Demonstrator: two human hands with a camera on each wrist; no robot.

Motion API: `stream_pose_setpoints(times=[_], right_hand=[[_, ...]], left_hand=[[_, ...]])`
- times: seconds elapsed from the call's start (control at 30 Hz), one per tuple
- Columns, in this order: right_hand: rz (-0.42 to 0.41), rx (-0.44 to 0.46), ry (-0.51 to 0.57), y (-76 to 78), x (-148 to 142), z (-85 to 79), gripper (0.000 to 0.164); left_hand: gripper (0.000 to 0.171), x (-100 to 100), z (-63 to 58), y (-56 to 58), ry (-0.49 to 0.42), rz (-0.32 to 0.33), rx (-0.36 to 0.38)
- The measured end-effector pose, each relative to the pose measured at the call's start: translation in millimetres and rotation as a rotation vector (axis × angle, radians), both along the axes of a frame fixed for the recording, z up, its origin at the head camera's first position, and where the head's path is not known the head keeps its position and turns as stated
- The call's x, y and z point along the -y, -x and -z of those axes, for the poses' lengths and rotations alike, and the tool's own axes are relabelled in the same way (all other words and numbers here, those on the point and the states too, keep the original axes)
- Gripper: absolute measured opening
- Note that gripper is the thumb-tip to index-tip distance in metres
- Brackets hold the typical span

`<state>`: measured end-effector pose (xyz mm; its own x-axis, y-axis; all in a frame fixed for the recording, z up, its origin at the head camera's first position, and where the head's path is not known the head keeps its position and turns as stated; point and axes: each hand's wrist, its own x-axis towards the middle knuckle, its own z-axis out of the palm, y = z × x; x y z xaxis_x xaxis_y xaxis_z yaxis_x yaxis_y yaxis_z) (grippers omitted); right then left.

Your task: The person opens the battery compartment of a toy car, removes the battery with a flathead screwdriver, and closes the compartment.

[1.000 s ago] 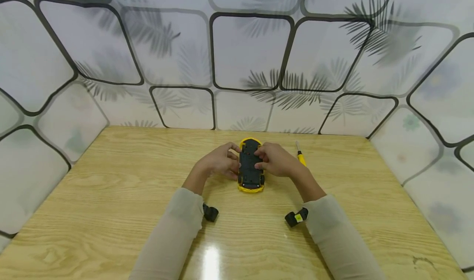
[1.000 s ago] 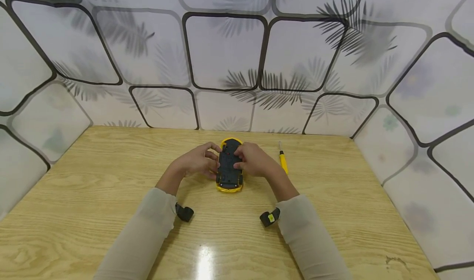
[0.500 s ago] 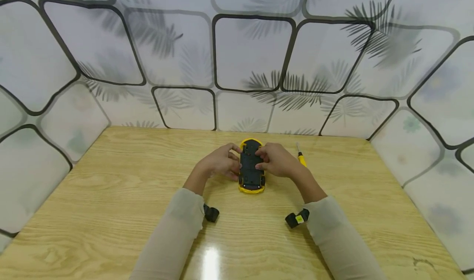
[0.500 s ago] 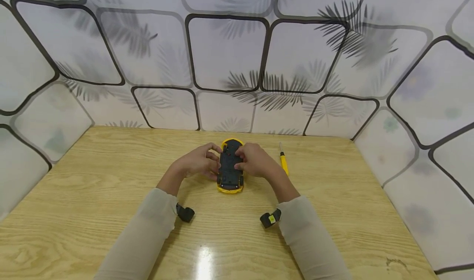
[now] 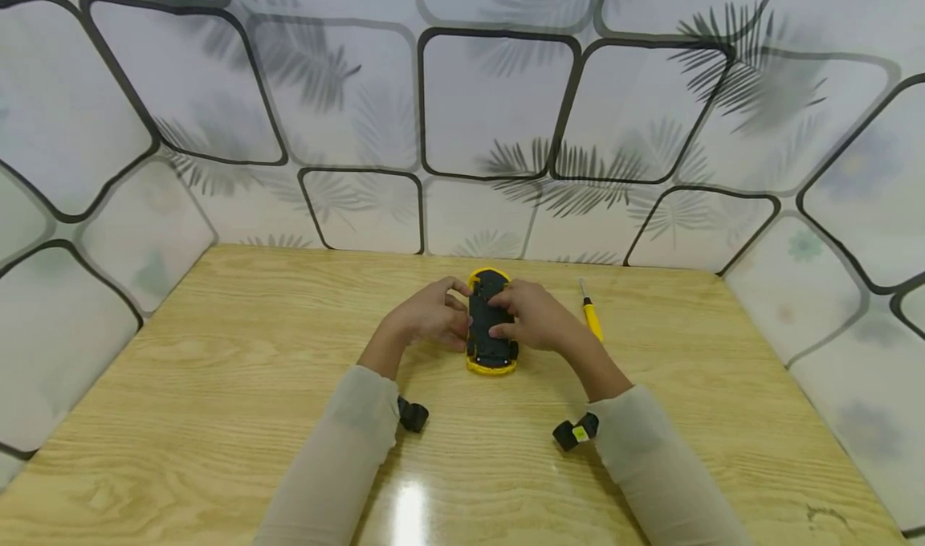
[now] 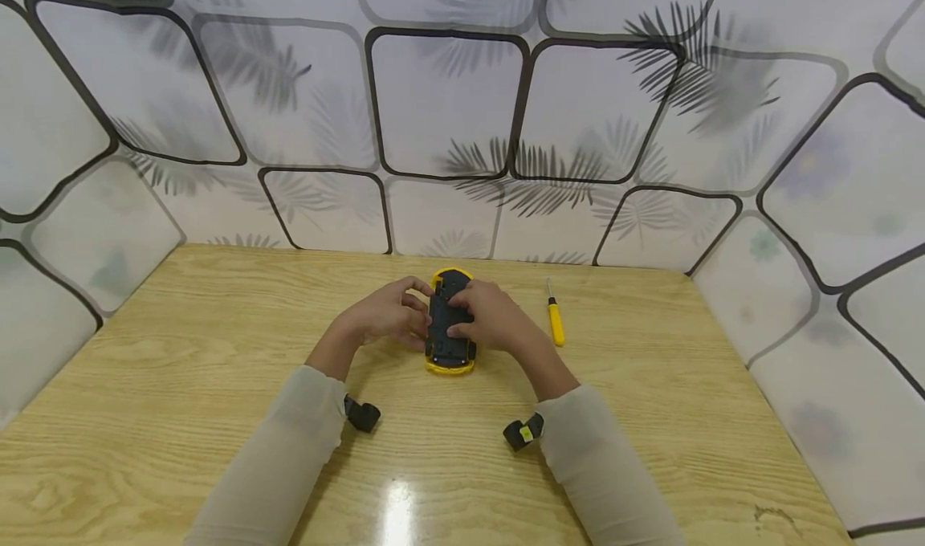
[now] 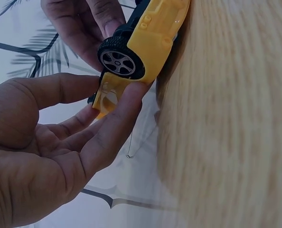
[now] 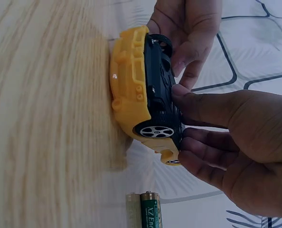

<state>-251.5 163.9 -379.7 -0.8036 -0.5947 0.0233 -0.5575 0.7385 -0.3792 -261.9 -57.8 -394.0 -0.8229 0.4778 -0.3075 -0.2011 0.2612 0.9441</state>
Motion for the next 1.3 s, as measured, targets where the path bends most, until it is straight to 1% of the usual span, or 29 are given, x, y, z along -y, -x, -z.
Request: stream_pose_setpoints(times=[0.1, 0.3, 0.4, 0.57, 0.67, 0.87, 0.97, 1.17, 1.3], right_hand=[[-0.005, -0.003, 0.008, -0.8, 2, 0.2, 0.044], [0.005, 0.027, 0.045, -3.2, 4, -1.6, 0.041], [0.006, 0.043, 0.07, -4.0, 4, -1.8, 0.039], [0.015, 0.101, 0.117, -3.7, 5, -0.5, 0.038], [0.018, 0.122, 0.133, -3.1, 5, 0.7, 0.039], [0.038, 0.144, 0.158, -2.3, 3, 2.3, 0.043], [0.051, 0.158, 0.168, -1.0, 3, 3.8, 0.047], [0.086, 0.188, 0.188, 2.2, -2, 5.5, 0.048], [0.092, 0.205, 0.197, 3.6, -6, 5.1, 0.046]], left_hand=[[0.049, 1, -1.6, -0.3, 0.008, -0.016, -0.015], [0.048, 2, -5.7, -0.7, 0.018, -0.069, -0.041], [0.049, 2, -8.3, -1.4, 0.045, -0.084, -0.056], [0.05, 0, -16.0, -4.8, 0.112, -0.109, -0.102], [0.05, 0, -19.5, -6.5, 0.134, -0.116, -0.131], [0.049, -2, -22.3, -7.5, 0.13, -0.121, -0.168], [0.048, -2, -23.9, -8.5, 0.147, -0.108, -0.199], [0.049, -5, -26.1, -8.7, 0.22, -0.045, -0.298], [0.05, -8, -27.5, -10.0, 0.252, -0.005, -0.339]])
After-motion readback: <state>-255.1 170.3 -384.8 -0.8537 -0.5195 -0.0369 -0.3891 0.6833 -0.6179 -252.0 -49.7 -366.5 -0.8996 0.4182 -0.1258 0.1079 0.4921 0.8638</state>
